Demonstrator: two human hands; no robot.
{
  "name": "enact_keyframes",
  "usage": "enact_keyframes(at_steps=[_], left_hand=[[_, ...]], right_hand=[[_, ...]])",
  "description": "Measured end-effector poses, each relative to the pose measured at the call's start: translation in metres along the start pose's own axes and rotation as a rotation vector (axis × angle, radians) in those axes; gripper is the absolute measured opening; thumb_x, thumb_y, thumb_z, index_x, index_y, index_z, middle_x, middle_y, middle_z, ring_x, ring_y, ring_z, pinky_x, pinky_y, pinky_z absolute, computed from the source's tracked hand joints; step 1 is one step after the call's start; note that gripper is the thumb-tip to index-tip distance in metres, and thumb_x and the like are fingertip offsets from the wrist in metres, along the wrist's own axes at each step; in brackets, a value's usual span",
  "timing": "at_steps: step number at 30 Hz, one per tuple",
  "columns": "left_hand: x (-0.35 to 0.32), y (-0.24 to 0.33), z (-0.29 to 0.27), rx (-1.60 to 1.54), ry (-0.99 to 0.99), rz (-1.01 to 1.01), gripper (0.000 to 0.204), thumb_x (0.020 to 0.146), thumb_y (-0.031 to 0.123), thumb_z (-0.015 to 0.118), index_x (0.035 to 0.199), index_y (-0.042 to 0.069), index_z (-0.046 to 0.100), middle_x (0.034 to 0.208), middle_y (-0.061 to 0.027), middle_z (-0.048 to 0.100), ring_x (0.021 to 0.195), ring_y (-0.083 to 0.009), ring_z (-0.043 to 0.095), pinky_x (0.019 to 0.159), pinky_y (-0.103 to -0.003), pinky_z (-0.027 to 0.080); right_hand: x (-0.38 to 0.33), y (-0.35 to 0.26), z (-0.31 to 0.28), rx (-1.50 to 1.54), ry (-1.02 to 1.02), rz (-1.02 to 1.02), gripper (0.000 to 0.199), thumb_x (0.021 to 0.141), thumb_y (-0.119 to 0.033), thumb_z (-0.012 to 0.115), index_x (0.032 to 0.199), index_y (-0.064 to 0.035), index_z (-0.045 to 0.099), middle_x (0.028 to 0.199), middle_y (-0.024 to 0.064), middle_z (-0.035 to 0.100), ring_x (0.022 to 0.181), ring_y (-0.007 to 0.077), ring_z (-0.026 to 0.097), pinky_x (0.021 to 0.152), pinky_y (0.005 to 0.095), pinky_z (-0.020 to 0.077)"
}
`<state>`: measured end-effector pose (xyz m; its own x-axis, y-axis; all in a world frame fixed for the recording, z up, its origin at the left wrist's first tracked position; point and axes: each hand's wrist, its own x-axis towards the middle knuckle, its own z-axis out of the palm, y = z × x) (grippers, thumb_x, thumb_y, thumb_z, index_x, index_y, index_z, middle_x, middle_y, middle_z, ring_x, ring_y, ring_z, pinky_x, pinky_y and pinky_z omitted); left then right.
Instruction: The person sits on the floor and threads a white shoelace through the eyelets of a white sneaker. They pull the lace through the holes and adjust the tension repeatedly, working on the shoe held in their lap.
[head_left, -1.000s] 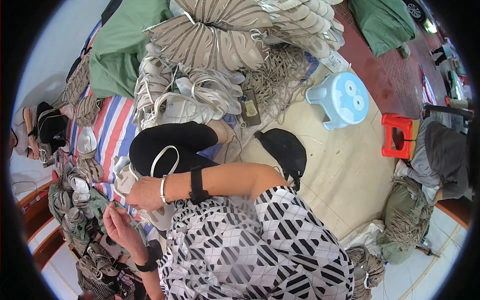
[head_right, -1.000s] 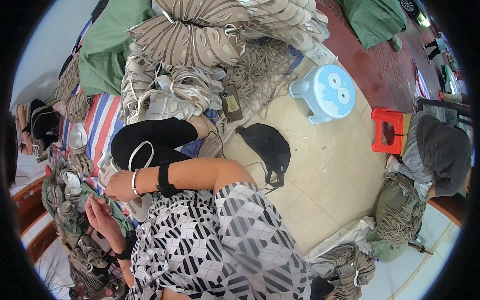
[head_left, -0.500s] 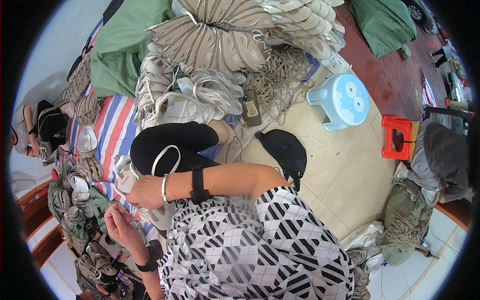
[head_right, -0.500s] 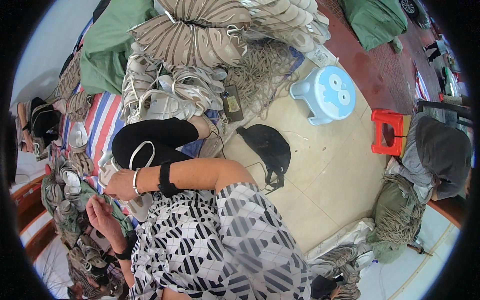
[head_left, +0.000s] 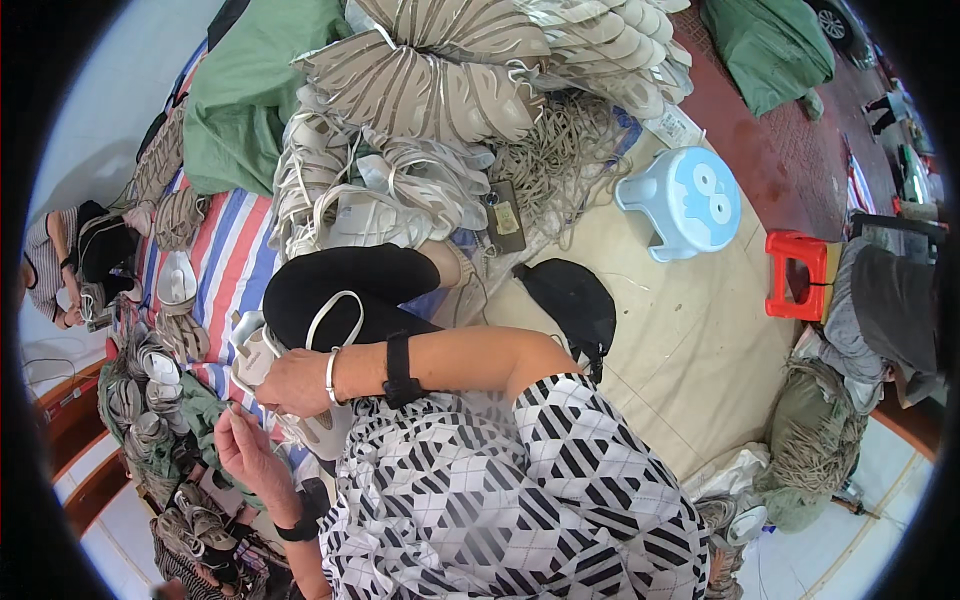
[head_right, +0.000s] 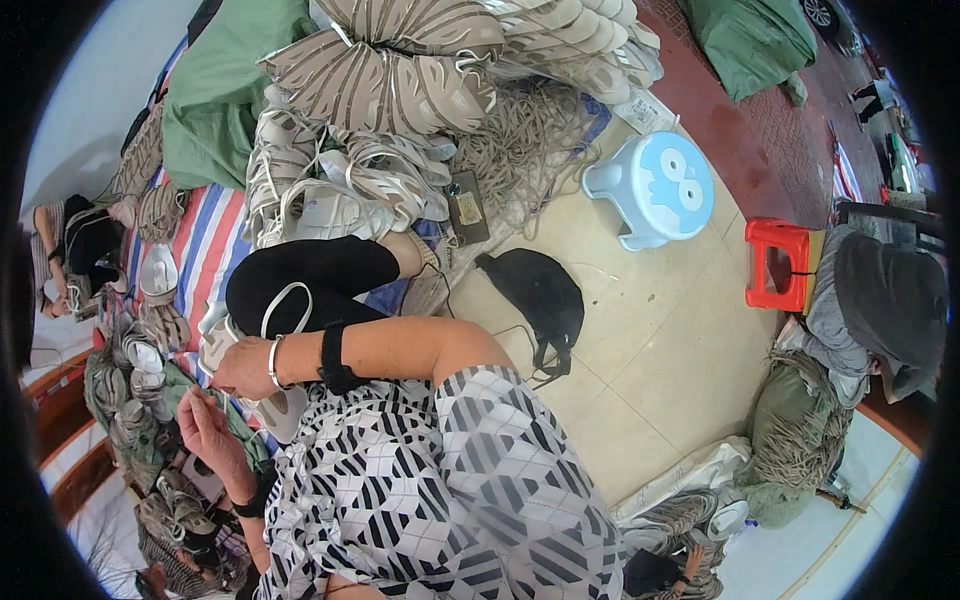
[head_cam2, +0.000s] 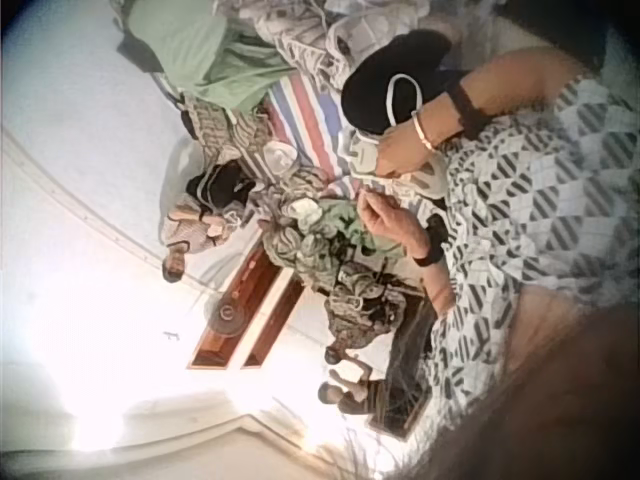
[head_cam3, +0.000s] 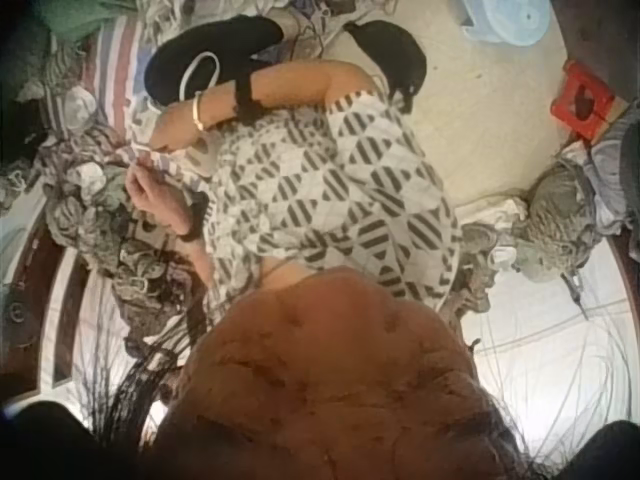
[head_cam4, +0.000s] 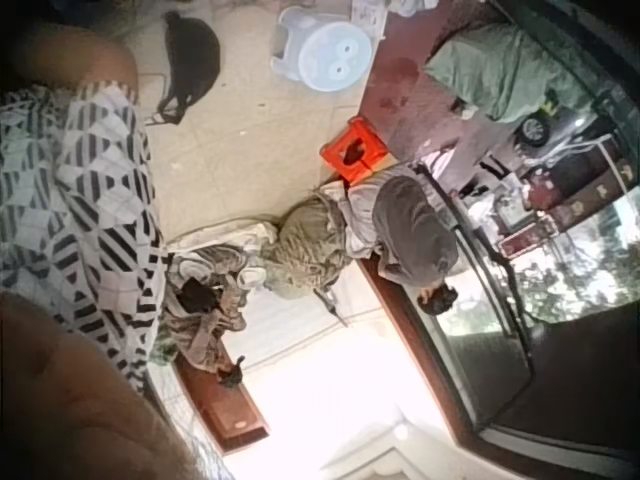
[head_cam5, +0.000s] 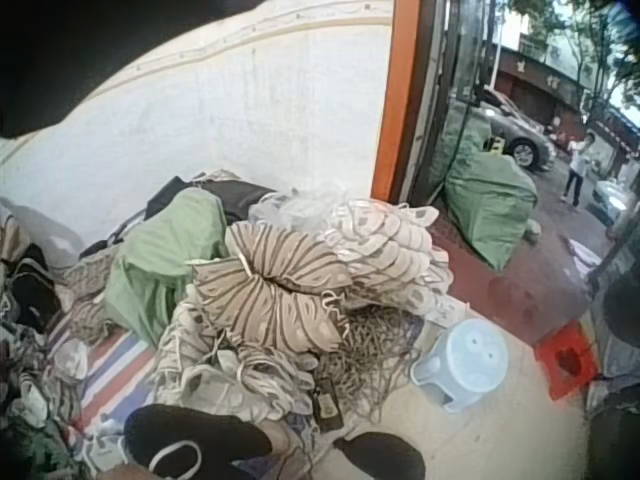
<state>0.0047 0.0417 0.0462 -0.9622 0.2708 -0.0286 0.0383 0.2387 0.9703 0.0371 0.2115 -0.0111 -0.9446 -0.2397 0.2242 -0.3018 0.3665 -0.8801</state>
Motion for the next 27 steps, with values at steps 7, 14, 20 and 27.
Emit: enact_keyframes(at_steps=[7, 14, 20, 27], left_hand=[[-0.0001, -0.0006, 0.0016, 0.012, -0.007, 0.02, 0.017, 0.094, 0.017, 0.055, 0.103, 0.003, 0.06, 0.077, 0.0029, 0.056, 0.056, 0.001, 0.036, 0.048, -0.014, 0.024], [-0.0007, -0.0028, 0.0012, 0.022, -0.013, 0.03, 0.017, 0.095, 0.017, 0.054, 0.104, 0.003, 0.059, 0.074, 0.004, 0.055, 0.054, 0.0016, 0.033, 0.046, -0.014, 0.023], [-0.0017, -0.0008, 0.0043, 0.013, -0.016, 0.013, 0.017, 0.095, 0.016, 0.053, 0.104, 0.003, 0.059, 0.075, 0.0043, 0.055, 0.054, 0.0016, 0.033, 0.046, -0.014, 0.022], [-0.0022, -0.0071, 0.0007, 0.009, -0.02, 0.041, 0.017, 0.095, 0.015, 0.053, 0.104, 0.002, 0.059, 0.075, 0.0037, 0.054, 0.054, 0.0012, 0.033, 0.046, -0.014, 0.022]], right_hand=[[-0.0013, -0.0011, -0.003, -0.005, -0.021, 0.012, 0.01, 0.077, -0.016, 0.06, 0.084, -0.0097, 0.063, 0.077, 0.0128, 0.066, 0.079, 0.0318, 0.065, 0.07, 0.0438, 0.0492], [-0.0013, -0.0013, -0.0031, -0.013, -0.031, 0.016, 0.011, 0.076, -0.015, 0.06, 0.084, -0.0091, 0.063, 0.078, 0.0135, 0.066, 0.079, 0.0323, 0.065, 0.07, 0.0437, 0.0493], [-0.0019, -0.0015, -0.0043, 0.007, -0.03, 0.023, 0.012, 0.076, -0.014, 0.059, 0.086, -0.0085, 0.063, 0.078, 0.014, 0.066, 0.079, 0.0324, 0.065, 0.07, 0.0437, 0.0493], [-0.0031, -0.0037, -0.0063, 0.009, -0.055, 0.044, 0.012, 0.077, -0.014, 0.058, 0.087, -0.0084, 0.063, 0.08, 0.0143, 0.066, 0.08, 0.032, 0.065, 0.071, 0.0433, 0.0495]])
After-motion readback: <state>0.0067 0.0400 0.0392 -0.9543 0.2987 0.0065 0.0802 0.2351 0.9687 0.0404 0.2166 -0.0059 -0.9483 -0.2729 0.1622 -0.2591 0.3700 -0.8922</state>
